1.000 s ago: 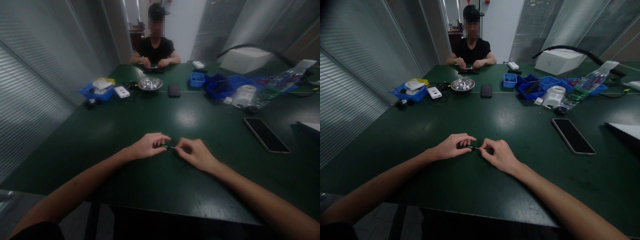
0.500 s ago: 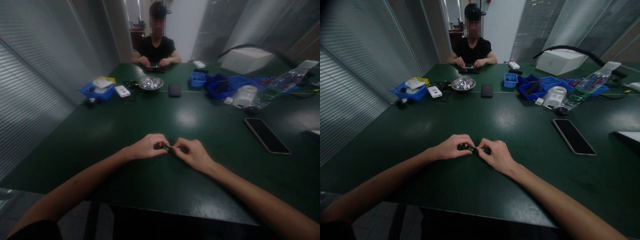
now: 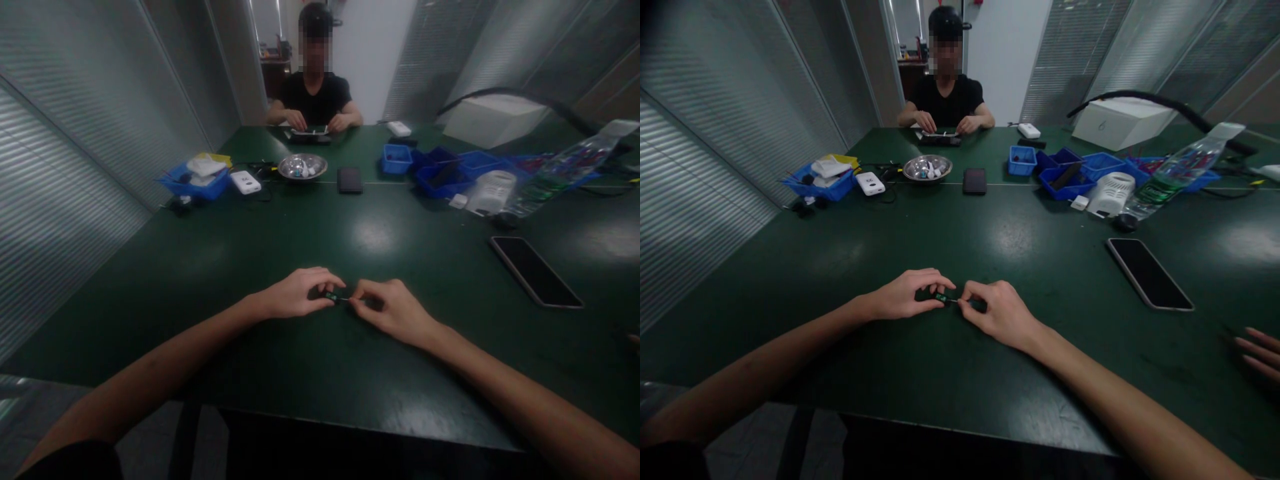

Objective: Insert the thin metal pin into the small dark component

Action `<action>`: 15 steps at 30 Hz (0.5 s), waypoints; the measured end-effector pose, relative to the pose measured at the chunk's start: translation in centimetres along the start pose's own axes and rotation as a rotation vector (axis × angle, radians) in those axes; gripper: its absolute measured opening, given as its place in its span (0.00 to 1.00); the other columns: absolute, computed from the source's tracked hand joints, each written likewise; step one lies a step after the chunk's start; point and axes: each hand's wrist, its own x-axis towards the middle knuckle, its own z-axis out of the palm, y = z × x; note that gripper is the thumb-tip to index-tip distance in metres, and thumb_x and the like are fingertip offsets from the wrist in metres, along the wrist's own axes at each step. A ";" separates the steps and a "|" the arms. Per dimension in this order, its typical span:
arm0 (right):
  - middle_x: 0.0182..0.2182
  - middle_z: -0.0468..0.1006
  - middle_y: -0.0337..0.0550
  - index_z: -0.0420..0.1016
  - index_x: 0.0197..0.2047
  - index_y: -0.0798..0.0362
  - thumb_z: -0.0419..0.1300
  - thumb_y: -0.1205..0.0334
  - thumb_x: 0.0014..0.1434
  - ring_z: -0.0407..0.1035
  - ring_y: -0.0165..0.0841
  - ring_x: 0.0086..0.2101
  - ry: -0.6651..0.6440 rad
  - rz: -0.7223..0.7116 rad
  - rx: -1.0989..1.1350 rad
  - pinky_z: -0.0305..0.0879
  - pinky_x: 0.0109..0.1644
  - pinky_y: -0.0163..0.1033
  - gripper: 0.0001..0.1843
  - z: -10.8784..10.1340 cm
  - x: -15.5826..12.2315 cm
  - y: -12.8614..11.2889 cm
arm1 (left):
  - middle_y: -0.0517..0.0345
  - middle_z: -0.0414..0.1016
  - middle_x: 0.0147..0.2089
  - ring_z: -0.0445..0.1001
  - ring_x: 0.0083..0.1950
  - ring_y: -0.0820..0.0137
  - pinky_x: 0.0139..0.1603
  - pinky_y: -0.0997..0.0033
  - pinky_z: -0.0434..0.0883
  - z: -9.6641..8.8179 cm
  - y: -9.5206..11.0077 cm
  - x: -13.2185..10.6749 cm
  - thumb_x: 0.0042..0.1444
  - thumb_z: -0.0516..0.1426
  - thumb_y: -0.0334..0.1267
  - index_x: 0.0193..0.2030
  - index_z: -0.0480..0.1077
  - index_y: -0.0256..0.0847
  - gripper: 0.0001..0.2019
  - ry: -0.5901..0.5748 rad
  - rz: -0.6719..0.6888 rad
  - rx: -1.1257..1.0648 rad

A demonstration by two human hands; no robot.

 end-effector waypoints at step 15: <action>0.22 0.73 0.34 0.76 0.35 0.52 0.59 0.57 0.67 0.64 0.27 0.21 0.002 -0.042 0.037 0.57 0.29 0.33 0.10 0.4 0.3 -0.3 | 0.52 0.71 0.45 0.70 0.46 0.64 0.49 0.63 0.68 0.0 0.4 0.0 0.66 0.61 0.37 0.63 0.70 0.40 0.19 -0.012 0.030 0.041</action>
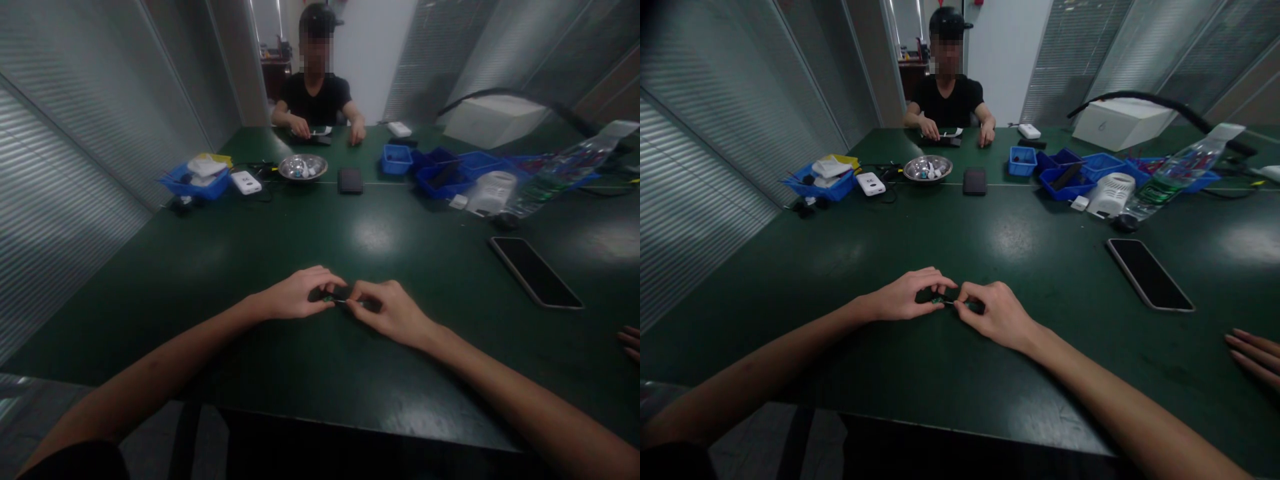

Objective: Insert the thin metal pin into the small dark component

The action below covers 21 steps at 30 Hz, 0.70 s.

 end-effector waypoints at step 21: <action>0.29 0.80 0.39 0.79 0.39 0.53 0.59 0.55 0.69 0.70 0.29 0.26 0.147 0.055 0.102 0.61 0.29 0.34 0.12 0.4 0.0 0.4 | 0.50 0.75 0.53 0.73 0.56 0.62 0.59 0.60 0.67 -4.0 -1.1 -1.3 0.67 0.58 0.32 0.57 0.75 0.45 0.13 -0.164 -0.040 -0.035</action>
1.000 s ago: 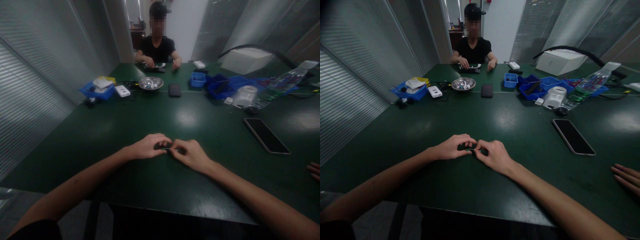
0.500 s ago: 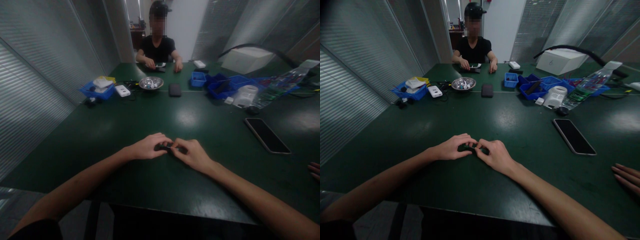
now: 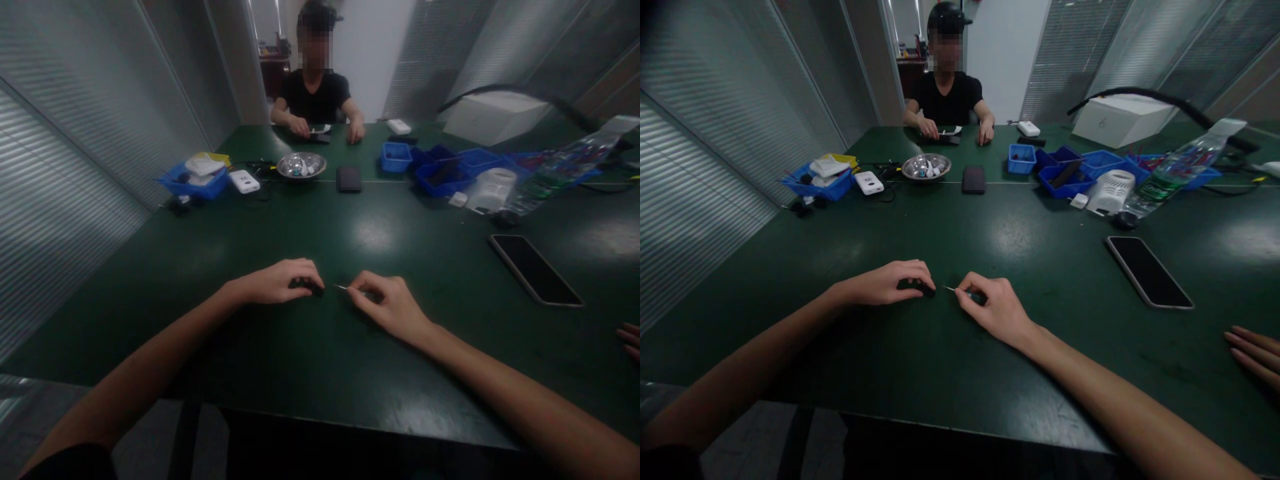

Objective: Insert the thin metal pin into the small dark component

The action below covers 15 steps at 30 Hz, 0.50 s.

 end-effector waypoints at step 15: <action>0.27 0.79 0.38 0.79 0.38 0.53 0.59 0.55 0.69 0.68 0.27 0.23 -0.017 -0.011 -0.042 0.59 0.28 0.33 0.13 -0.1 -0.1 0.3 | 0.52 0.76 0.52 0.74 0.48 0.63 0.48 0.64 0.70 -8.9 -9.2 -8.0 0.63 0.59 0.49 0.58 0.75 0.45 0.19 0.367 -0.541 0.339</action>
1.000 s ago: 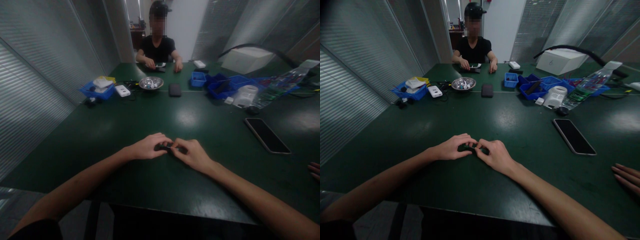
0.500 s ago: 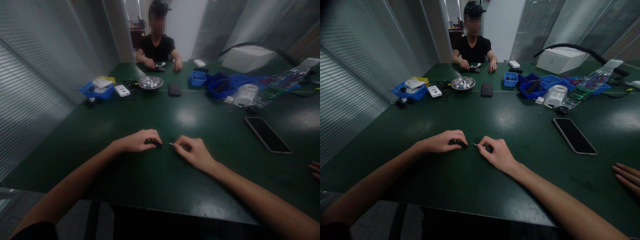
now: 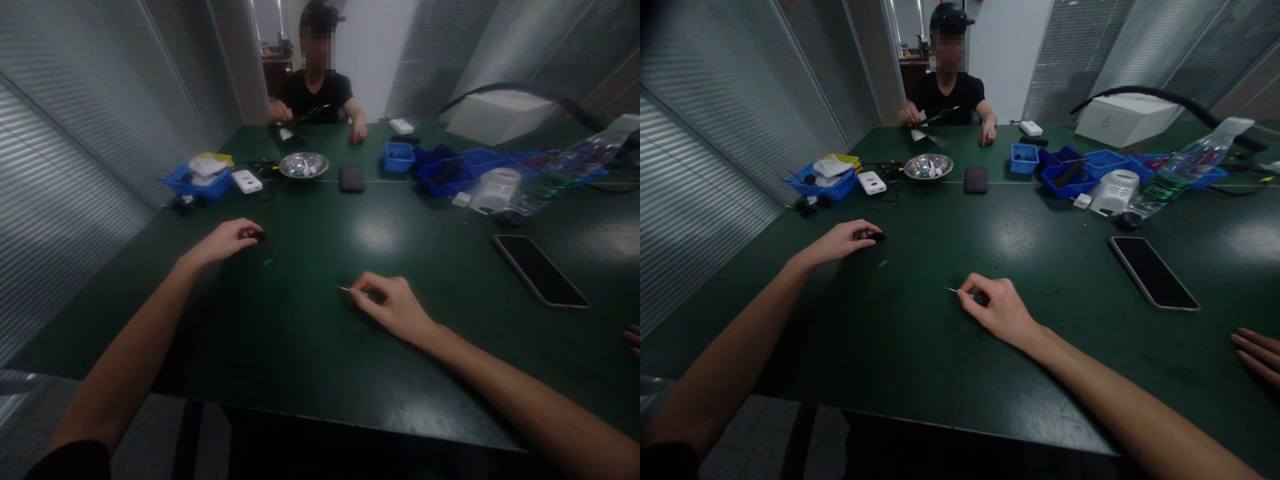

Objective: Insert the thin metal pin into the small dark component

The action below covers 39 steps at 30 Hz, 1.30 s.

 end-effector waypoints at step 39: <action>0.25 0.77 0.37 0.79 0.39 0.53 0.58 0.53 0.70 0.67 0.27 0.22 -0.028 -0.009 -0.002 0.59 0.27 0.33 0.14 0.0 -0.1 0.1 | 0.50 0.82 0.49 0.79 0.49 0.58 0.49 0.59 0.73 -0.2 1.8 -0.5 0.61 0.62 0.48 0.49 0.82 0.43 0.15 0.190 -0.174 0.024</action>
